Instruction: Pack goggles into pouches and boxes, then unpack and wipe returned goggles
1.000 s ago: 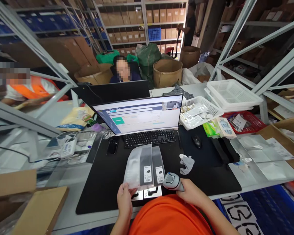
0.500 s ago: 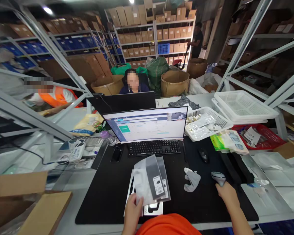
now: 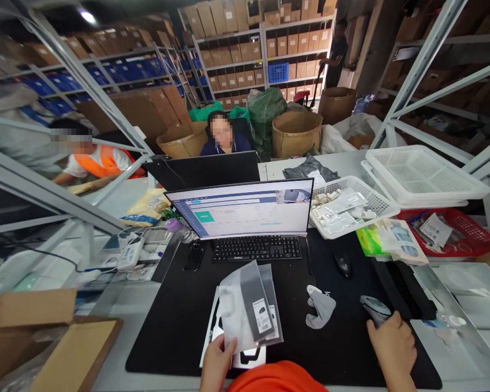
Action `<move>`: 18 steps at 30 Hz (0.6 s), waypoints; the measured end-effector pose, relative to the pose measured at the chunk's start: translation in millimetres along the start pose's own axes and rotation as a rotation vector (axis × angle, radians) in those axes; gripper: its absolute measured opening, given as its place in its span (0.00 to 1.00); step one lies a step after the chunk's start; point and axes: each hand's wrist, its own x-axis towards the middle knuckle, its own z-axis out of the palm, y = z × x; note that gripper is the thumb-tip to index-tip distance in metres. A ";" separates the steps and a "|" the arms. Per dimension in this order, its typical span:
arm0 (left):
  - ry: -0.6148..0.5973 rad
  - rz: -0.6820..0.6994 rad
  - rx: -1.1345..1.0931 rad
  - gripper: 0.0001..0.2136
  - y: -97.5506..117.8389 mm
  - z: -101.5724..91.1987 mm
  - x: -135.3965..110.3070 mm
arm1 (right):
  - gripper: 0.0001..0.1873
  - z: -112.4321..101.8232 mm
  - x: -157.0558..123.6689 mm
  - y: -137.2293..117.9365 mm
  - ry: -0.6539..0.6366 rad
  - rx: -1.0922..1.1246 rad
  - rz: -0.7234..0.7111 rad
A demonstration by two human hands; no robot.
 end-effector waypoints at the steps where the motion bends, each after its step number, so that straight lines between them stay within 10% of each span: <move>1: -0.004 -0.005 0.005 0.19 0.2 -0.2 0.1 | 0.42 -2.4 -0.9 -12.6 0.105 -0.020 -0.013; 9: -0.026 -0.013 0.043 0.23 7.1 -2.2 -2.8 | 0.34 34.9 66.2 -107.1 0.200 0.201 -0.318; 18: 0.013 0.002 0.047 0.33 -6.7 0.4 -6.6 | 0.29 106.6 105.9 -87.6 0.181 0.040 -0.269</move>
